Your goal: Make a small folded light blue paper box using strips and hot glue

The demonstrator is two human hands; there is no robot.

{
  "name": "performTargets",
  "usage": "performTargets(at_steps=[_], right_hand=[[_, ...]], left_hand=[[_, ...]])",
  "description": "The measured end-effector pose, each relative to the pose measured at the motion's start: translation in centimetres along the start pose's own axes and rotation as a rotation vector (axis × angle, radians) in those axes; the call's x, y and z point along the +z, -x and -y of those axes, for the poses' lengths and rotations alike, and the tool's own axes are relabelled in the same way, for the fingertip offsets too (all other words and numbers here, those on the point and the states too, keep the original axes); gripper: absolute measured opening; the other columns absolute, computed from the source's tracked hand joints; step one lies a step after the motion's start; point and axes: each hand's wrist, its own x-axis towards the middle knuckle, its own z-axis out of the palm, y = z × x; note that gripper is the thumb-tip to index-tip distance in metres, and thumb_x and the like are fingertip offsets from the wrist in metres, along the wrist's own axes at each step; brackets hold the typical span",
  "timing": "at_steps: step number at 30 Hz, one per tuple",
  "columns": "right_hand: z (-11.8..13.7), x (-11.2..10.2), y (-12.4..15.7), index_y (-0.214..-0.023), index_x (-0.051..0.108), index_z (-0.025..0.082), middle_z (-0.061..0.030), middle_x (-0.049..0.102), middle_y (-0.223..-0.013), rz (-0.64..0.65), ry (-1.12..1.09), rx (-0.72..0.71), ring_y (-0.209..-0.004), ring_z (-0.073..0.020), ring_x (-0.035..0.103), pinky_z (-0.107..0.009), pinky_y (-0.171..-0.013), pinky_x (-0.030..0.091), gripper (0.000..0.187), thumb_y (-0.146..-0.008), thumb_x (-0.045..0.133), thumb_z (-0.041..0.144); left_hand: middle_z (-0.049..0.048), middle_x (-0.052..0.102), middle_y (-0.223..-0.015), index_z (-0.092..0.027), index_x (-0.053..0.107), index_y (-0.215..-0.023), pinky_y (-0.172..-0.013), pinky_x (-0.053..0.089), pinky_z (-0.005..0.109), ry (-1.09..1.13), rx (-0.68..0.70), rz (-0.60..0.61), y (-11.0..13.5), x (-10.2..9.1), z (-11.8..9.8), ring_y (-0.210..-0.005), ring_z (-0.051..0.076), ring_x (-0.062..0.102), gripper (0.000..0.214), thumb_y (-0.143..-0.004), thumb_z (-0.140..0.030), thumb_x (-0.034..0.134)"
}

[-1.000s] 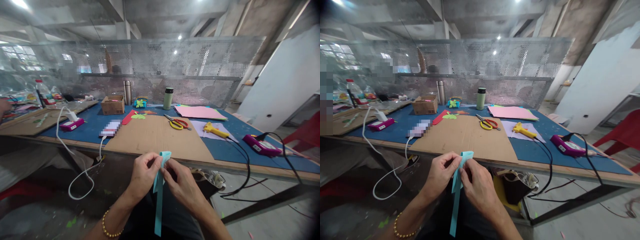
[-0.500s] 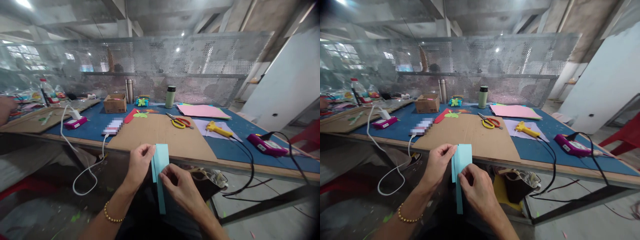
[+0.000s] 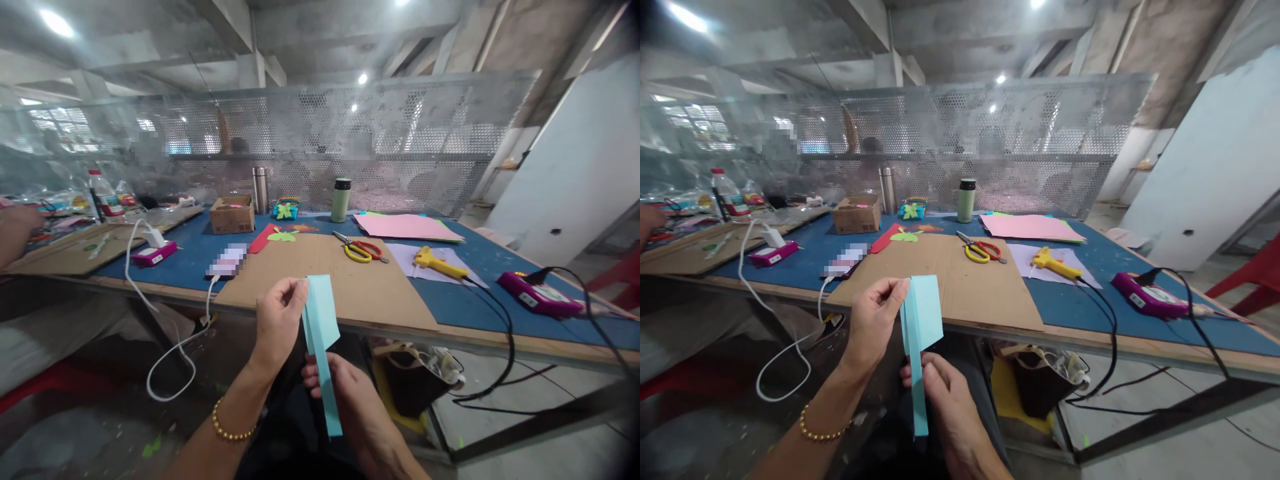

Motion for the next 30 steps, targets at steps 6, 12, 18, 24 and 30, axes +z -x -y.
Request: performTargets(at_steps=[6, 12, 18, 24, 30], right_hand=[[0.3, 1.6, -0.5, -0.076, 0.064, 0.016, -0.0004, 0.059, -0.065, -0.134, -0.169, 0.028, -0.059, -0.0113, 0.049, -0.024, -0.058, 0.038, 0.042, -0.062, 0.084, 0.05], [0.2, 1.6, -0.2, -0.06, 0.056, 0.017, 0.0, 0.055, -0.059, -0.123, -0.216, 0.017, -0.056, -0.0103, 0.043, -0.024, -0.056, 0.033, 0.044, -0.066, 0.081, 0.053], [0.6, 1.8, 0.2, -0.063, 0.06, 0.018, 0.0007, 0.055, -0.062, -0.184, -0.217, -0.018, -0.061, -0.012, 0.047, -0.025, -0.061, 0.037, 0.037, -0.069, 0.08, 0.047], [1.0, 1.7, 0.3, -0.063, 0.062, 0.016, 0.0, 0.056, -0.065, -0.185, -0.152, -0.014, -0.065, -0.0115, 0.046, -0.023, -0.061, 0.037, 0.036, -0.069, 0.081, 0.047], [1.0, 1.8, -0.1, -0.065, 0.061, 0.016, 0.001, 0.052, -0.062, -0.104, -0.224, 0.006, -0.059, -0.0102, 0.042, -0.023, -0.057, 0.035, 0.038, -0.07, 0.08, 0.049]], left_hand=[[-0.0032, 0.052, -0.062, -0.014, 0.062, -0.075, -0.051, 0.035, 0.018, 0.098, -0.07, 0.039, 0.4, 0.3, 0.2, -0.056, 0.008, 0.043, 0.034, -0.086, -0.045, 0.062], [-0.0028, 0.054, -0.063, -0.014, 0.063, -0.075, -0.052, 0.037, 0.018, 0.156, -0.084, 0.011, 0.5, 0.4, -0.1, -0.057, 0.008, 0.045, 0.033, -0.085, -0.046, 0.064], [-0.004, 0.051, -0.06, -0.014, 0.062, -0.074, -0.051, 0.036, 0.018, 0.199, -0.075, -0.074, 0.7, 0.6, 0.1, -0.055, 0.007, 0.042, 0.034, -0.084, -0.046, 0.065], [-0.0033, 0.054, -0.063, -0.014, 0.063, -0.076, -0.056, 0.04, 0.019, 0.317, -0.121, -0.088, 0.8, 0.7, 0.5, -0.057, 0.008, 0.045, 0.031, -0.083, -0.043, 0.068], [-0.0021, 0.057, -0.065, -0.013, 0.065, -0.078, -0.057, 0.042, 0.019, 0.307, -0.113, -0.112, 1.1, 0.7, 0.2, -0.059, 0.009, 0.047, 0.03, -0.083, -0.043, 0.068]])
